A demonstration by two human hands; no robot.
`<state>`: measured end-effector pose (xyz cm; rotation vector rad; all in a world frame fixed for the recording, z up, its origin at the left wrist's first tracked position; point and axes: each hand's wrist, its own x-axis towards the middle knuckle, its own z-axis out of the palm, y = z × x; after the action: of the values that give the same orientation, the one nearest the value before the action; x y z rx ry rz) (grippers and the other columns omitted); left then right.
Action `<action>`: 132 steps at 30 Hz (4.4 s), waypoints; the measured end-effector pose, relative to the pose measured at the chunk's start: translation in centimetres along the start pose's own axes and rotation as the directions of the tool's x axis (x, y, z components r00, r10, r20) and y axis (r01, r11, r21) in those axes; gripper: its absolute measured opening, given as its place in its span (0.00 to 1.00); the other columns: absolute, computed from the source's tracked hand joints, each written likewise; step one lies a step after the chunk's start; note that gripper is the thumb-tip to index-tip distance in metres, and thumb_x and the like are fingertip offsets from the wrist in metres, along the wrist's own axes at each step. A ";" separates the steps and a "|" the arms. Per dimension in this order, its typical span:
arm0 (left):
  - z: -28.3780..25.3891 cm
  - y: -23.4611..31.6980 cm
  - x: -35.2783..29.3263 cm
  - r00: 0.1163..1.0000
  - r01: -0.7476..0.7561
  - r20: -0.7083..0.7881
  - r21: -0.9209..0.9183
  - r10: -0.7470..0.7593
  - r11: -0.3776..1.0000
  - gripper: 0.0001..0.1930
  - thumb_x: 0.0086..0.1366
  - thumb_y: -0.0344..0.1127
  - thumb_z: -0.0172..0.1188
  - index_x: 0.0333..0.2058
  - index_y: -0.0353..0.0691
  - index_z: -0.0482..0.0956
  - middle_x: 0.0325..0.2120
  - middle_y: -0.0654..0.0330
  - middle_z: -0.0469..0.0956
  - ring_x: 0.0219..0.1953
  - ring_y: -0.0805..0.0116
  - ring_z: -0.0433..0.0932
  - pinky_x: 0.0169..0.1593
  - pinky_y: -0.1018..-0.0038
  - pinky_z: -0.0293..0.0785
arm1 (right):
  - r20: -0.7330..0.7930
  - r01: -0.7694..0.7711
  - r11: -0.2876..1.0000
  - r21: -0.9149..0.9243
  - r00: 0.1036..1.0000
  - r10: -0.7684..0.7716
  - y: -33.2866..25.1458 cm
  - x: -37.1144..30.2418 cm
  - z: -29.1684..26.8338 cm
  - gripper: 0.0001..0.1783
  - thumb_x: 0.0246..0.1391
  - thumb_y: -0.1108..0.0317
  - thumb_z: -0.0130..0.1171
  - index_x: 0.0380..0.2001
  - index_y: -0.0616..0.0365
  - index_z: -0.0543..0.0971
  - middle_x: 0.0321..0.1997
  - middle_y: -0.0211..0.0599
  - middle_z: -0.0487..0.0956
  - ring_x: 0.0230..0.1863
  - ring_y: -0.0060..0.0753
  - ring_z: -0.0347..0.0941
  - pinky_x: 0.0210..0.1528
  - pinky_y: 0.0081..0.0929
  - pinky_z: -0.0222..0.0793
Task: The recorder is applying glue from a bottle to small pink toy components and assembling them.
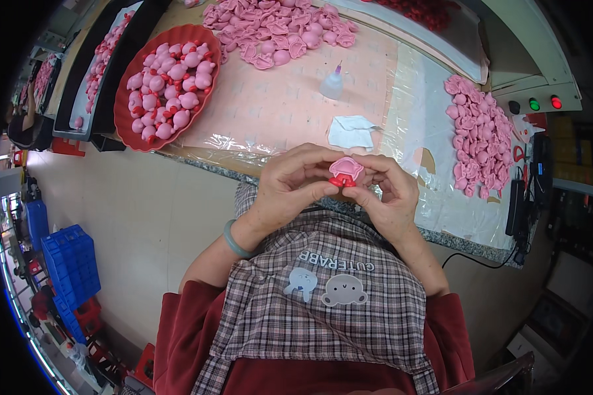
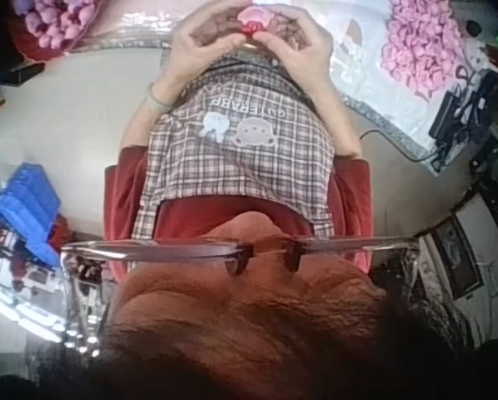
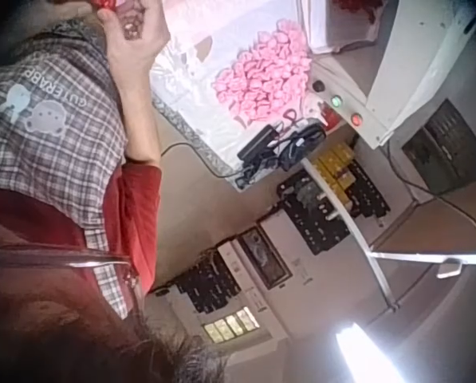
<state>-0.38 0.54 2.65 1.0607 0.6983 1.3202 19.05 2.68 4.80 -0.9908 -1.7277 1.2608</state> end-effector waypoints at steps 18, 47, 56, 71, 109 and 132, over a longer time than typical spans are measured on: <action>-0.6 -0.6 -0.7 0.997 0.080 -0.013 -0.086 -0.081 0.993 0.25 0.57 0.19 0.65 0.54 0.27 0.70 0.47 0.50 0.76 0.47 0.66 0.79 0.51 0.74 0.78 | -0.101 0.000 0.973 0.233 0.995 0.024 0.3 -1.0 1.6 0.19 0.50 0.82 0.66 0.45 0.70 0.73 0.34 0.42 0.79 0.30 0.26 0.79 0.33 0.19 0.78; -2.4 -1.0 0.5 0.976 0.187 -0.007 -0.476 -0.217 0.859 0.24 0.64 0.29 0.60 0.58 0.34 0.69 0.55 0.45 0.73 0.49 0.60 0.79 0.50 0.75 0.78 | -0.063 -0.008 0.997 -0.082 0.998 0.002 2.7 8.0 -1.0 0.30 0.47 0.73 0.68 0.56 0.58 0.74 0.41 0.32 0.75 0.41 0.24 0.71 0.43 0.21 0.68; -2.3 -1.3 0.2 0.967 0.223 0.002 -0.492 -0.255 0.842 0.23 0.64 0.29 0.60 0.58 0.34 0.69 0.56 0.42 0.71 0.48 0.56 0.80 0.51 0.74 0.79 | -0.091 -0.097 0.973 -0.209 0.993 0.079 4.2 12.0 0.5 0.23 0.54 0.74 0.63 0.53 0.63 0.72 0.48 0.37 0.78 0.52 0.26 0.73 0.51 0.25 0.71; -0.9 -0.3 0.1 0.966 0.252 0.063 -0.431 -0.250 0.867 0.25 0.65 0.30 0.59 0.60 0.33 0.67 0.55 0.45 0.73 0.51 0.56 0.79 0.55 0.68 0.76 | -0.143 -0.004 0.947 0.320 0.988 0.053 -0.8 3.3 -3.8 0.26 0.53 0.74 0.64 0.56 0.66 0.73 0.42 0.36 0.78 0.42 0.24 0.75 0.45 0.20 0.72; 0.3 -1.0 -0.1 0.976 0.212 0.034 -0.331 -0.213 0.919 0.24 0.64 0.29 0.60 0.58 0.29 0.68 0.54 0.45 0.74 0.56 0.59 0.75 0.59 0.63 0.73 | -0.134 0.334 0.811 -0.481 0.886 -0.444 -3.7 1.2 -3.0 0.24 0.62 0.62 0.57 0.55 0.70 0.72 0.33 0.42 0.79 0.28 0.24 0.74 0.29 0.18 0.70; 0.3 -0.6 0.0 0.973 0.227 0.048 -0.331 -0.224 0.916 0.24 0.64 0.29 0.60 0.58 0.30 0.68 0.55 0.45 0.73 0.56 0.59 0.75 0.59 0.63 0.73 | -0.079 0.374 0.752 -0.543 0.868 -0.490 -4.1 1.4 -2.8 0.23 0.61 0.64 0.59 0.53 0.70 0.73 0.31 0.43 0.79 0.28 0.26 0.74 0.28 0.19 0.70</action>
<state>0.12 0.51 2.16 0.6888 0.5460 1.1805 20.45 4.11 9.59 -0.8904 -2.0085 0.3697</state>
